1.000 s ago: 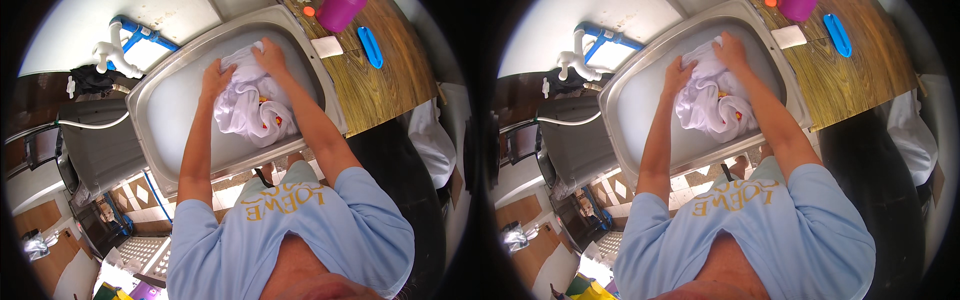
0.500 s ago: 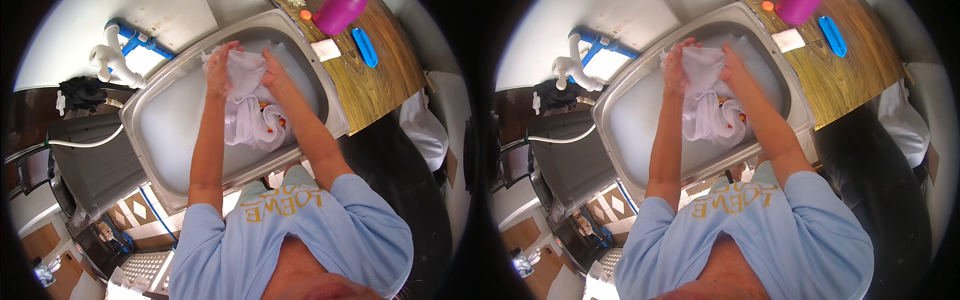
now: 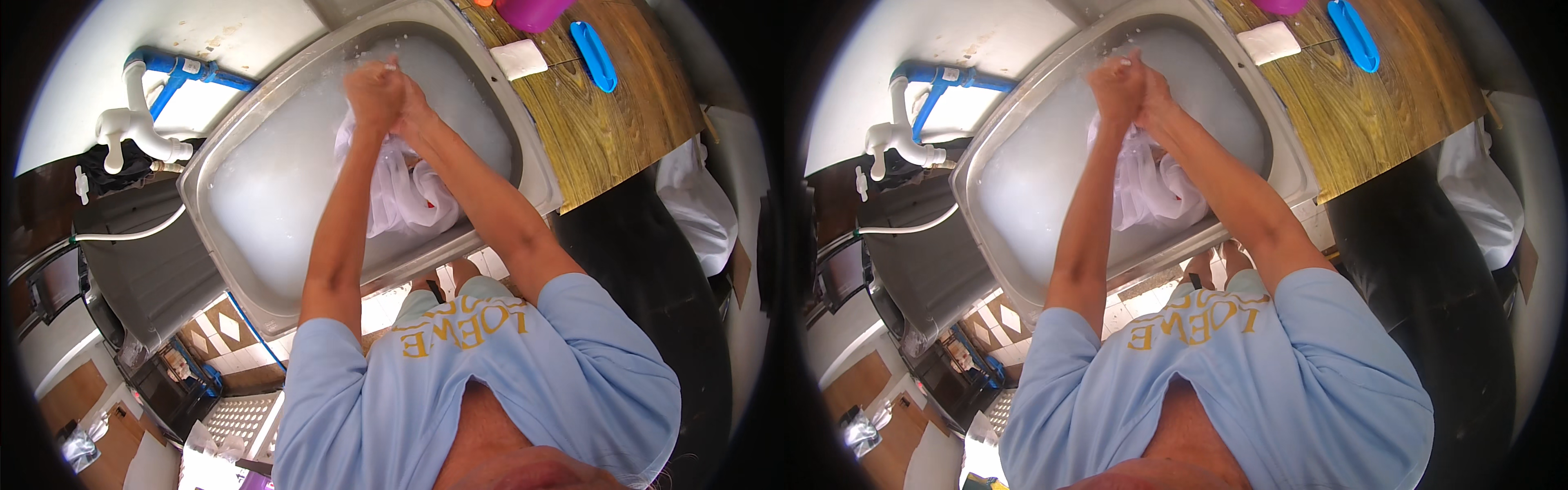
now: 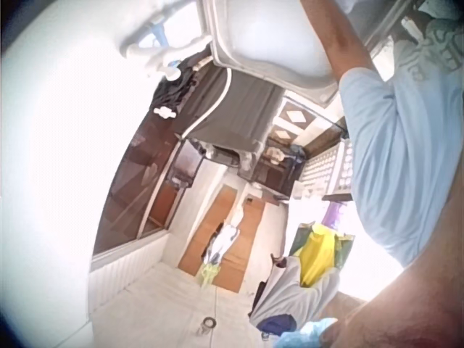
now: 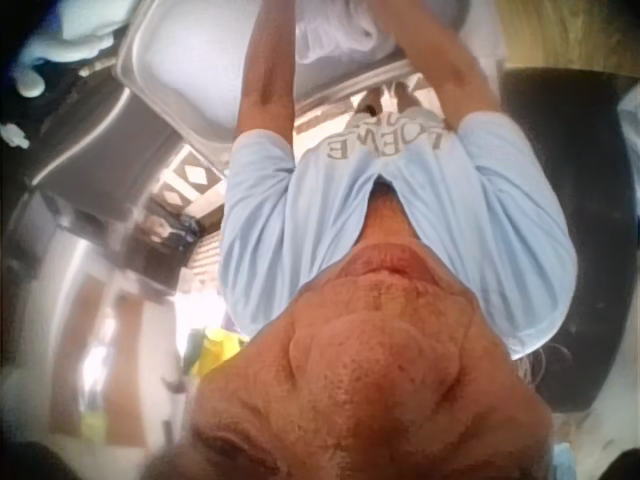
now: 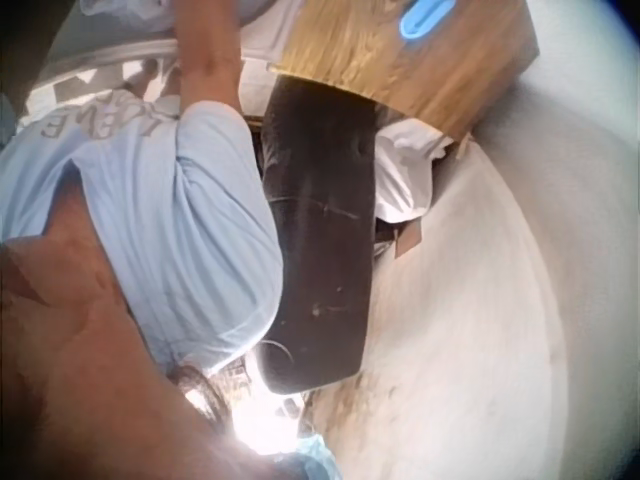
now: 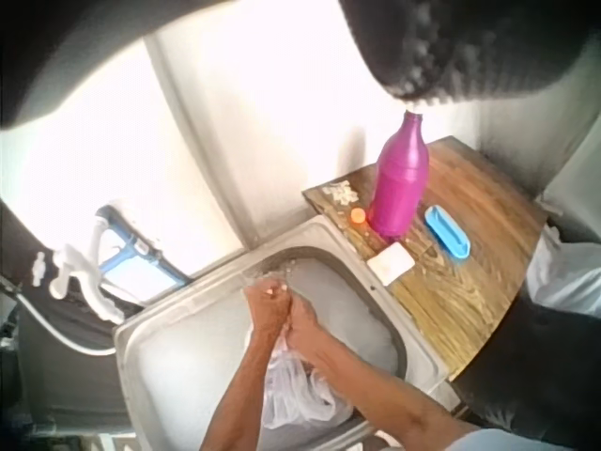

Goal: The person washes a white shirt by hand in a sink using water and a brush, then wrings it out and places it inside a washing machine.

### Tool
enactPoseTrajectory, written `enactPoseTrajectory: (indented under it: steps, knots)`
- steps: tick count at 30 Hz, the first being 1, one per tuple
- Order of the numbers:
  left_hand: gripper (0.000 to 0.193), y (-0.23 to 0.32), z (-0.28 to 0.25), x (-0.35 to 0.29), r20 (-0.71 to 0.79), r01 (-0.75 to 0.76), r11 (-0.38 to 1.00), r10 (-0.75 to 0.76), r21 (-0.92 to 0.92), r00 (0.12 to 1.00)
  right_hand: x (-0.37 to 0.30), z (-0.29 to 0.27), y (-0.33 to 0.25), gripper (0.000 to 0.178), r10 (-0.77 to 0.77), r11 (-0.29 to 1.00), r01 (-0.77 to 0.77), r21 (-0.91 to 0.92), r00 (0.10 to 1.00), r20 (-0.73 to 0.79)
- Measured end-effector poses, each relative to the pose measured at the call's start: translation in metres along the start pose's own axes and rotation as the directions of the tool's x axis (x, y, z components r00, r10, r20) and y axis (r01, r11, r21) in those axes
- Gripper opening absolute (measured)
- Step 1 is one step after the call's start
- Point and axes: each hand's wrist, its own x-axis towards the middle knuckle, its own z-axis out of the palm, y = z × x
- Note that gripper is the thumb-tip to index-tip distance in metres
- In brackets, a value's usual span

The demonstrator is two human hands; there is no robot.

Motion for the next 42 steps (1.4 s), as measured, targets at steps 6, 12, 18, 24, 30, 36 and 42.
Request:
enactPoseTrajectory:
  steps: [6, 12, 18, 24, 30, 36, 42]
  knots:
    - [0.041, -0.031, -0.016, -0.01, -0.008, 0.415, 0.883, -0.427, -0.219, 0.904, 0.001, 0.004, 0.008, 0.042, 0.101, 0.988, -0.113, -0.103, 0.988, -0.118]
    - [0.042, -0.04, -0.101, -0.015, 0.641, 0.304, 0.95, -0.275, 0.067, 0.717, 0.014, -0.025, -0.057, 0.055, -0.043, 0.999, 0.044, 0.005, 0.993, -0.113]
    - [0.023, 0.036, -0.075, 0.005, 0.345, 0.507, 0.259, -0.482, -0.822, 0.806, 0.009, -0.014, -0.014, 0.051, 0.289, 0.957, -0.288, -0.019, 0.957, 0.018]
    - [0.033, 0.091, -0.003, -0.028, 0.061, 0.029, 0.944, -0.009, -0.329, 0.998, 0.039, -0.084, 0.008, 0.026, -0.037, 0.86, -0.394, 0.324, 0.585, 0.81]
    - [0.028, 0.01, -0.02, 0.003, -0.106, 0.18, 0.972, -0.196, -0.149, 0.975, -0.012, -0.001, -0.003, 0.025, 0.131, 0.982, -0.115, -0.147, 0.986, 0.1]
    - [0.032, -0.001, -0.02, -0.013, -0.158, 0.17, 0.956, -0.21, -0.238, 0.965, 0.015, -0.022, 0.013, 0.033, 0.187, 0.976, -0.214, 0.03, 0.904, 0.384]
    - [0.049, -0.005, -0.13, -0.006, 0.113, 0.562, 0.675, -0.587, -0.477, 0.801, -0.033, -0.002, -0.069, 0.027, 0.163, 0.95, -0.031, -0.31, 0.898, 0.409]
